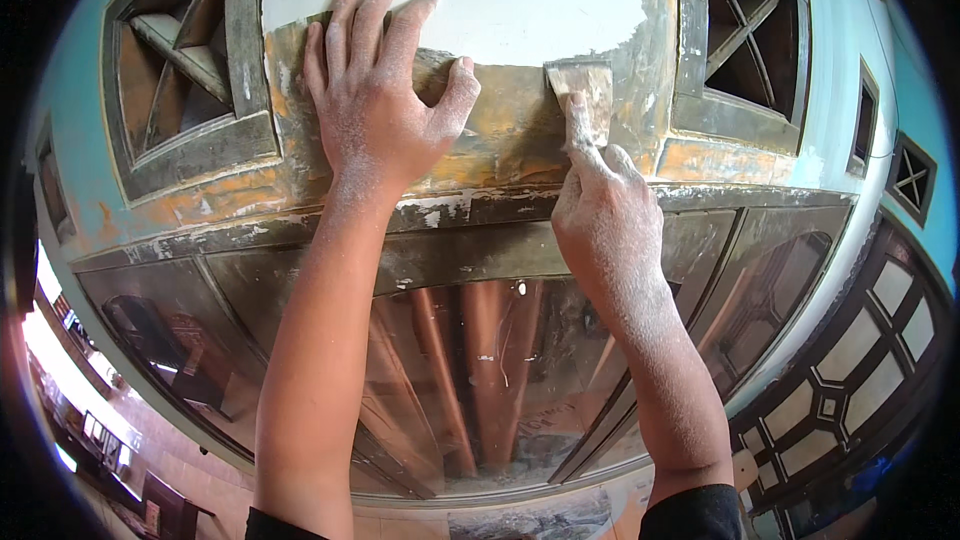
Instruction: The person scrapes and smooths plaster on a wall using a putty knife.
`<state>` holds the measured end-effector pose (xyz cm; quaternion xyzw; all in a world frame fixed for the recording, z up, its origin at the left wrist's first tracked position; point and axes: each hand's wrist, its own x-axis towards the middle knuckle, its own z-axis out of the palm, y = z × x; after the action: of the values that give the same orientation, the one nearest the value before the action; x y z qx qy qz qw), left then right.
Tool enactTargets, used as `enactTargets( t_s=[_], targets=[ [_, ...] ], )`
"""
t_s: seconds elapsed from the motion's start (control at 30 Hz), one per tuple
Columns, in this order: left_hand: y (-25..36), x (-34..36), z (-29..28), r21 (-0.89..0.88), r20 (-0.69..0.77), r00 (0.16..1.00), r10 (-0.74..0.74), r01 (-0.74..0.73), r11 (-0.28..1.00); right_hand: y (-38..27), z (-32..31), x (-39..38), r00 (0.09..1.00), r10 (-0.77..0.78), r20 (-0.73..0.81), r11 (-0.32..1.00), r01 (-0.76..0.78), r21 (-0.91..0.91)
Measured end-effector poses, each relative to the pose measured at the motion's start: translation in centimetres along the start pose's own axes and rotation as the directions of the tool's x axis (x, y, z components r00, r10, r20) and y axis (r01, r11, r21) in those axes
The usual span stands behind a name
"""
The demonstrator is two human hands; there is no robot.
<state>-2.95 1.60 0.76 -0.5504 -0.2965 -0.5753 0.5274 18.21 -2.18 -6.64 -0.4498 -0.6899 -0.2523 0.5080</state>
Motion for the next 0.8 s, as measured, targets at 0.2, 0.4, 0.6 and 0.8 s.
enactTargets(
  t_s=[0.2,0.4,0.6,0.8],
  targets=[
    [0.0,0.0,-0.2,-0.004,0.015,1.0,-0.013,0.013,1.0,-0.9,0.2,0.0,1.0,0.026,0.017,0.999,-0.025,-0.027],
    [0.2,-0.1,0.0,-0.016,0.031,0.999,-0.017,0.017,1.0,-1.3,0.1,-0.3,0.997,0.077,0.014,0.997,-0.077,-0.001],
    [-0.1,-0.1,-0.2,0.001,0.017,1.0,-0.013,0.013,1.0,-1.9,0.2,-0.1,0.998,0.046,0.036,0.999,-0.046,-0.009],
    [0.4,0.0,-0.1,-0.026,0.027,0.999,-0.02,0.02,0.999,-2.1,0.2,-0.3,0.997,0.082,0.016,0.996,-0.082,0.039]
  ],
)
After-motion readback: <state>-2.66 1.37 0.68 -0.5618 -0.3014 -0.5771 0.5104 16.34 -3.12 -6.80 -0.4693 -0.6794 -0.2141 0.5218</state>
